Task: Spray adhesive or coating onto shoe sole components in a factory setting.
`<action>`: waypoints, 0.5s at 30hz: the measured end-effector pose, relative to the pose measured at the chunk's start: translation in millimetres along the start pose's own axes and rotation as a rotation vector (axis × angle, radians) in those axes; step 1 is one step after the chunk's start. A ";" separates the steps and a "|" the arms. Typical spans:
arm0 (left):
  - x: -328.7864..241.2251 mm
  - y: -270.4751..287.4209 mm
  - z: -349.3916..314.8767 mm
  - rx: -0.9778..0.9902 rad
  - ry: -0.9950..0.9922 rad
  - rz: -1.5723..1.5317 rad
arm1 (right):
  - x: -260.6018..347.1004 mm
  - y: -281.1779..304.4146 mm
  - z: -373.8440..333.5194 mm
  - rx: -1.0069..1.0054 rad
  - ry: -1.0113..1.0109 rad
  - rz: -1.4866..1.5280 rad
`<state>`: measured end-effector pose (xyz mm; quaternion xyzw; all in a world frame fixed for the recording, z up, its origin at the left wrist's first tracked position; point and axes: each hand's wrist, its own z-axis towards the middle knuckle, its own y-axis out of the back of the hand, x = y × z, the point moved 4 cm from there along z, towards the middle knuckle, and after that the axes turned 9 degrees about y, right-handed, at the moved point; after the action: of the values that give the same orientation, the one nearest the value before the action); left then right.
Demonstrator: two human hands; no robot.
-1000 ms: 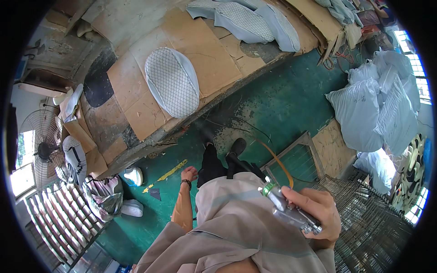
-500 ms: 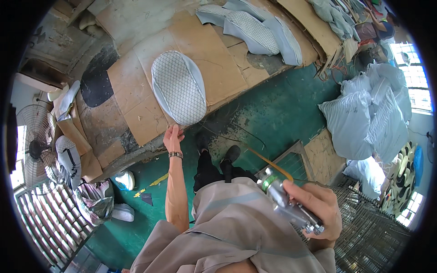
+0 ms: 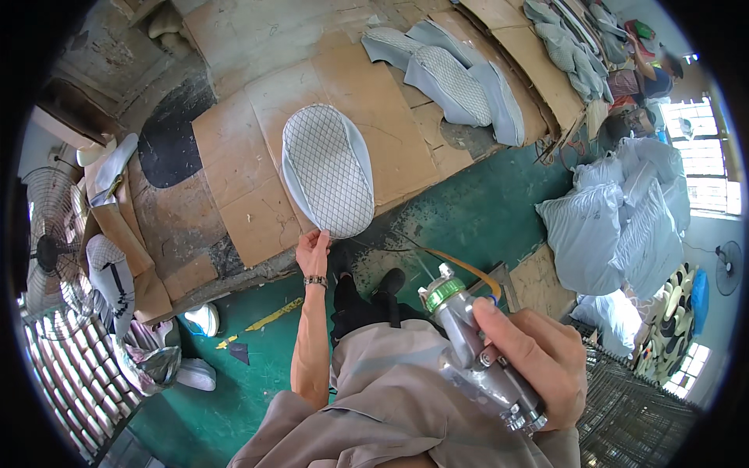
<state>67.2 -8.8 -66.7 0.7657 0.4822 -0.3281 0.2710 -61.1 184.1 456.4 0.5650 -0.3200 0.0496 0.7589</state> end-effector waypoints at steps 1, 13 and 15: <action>-2.7 -0.6 -1.6 0.015 -0.009 -0.031 | 1.9 -0.8 2.9 -0.015 -0.112 -0.006; -41.1 14.8 0.3 -0.015 -0.103 0.487 | 1.9 1.9 -13.7 -0.089 -0.317 0.023; -39.4 13.9 5.6 0.013 -0.106 0.464 | -7.5 3.8 -27.8 -0.083 -0.245 -0.006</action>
<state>66.0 -40.4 -38.8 0.8396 0.2762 -0.2996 0.3592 -56.7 212.3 451.2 0.5360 -0.4102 -0.0354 0.7370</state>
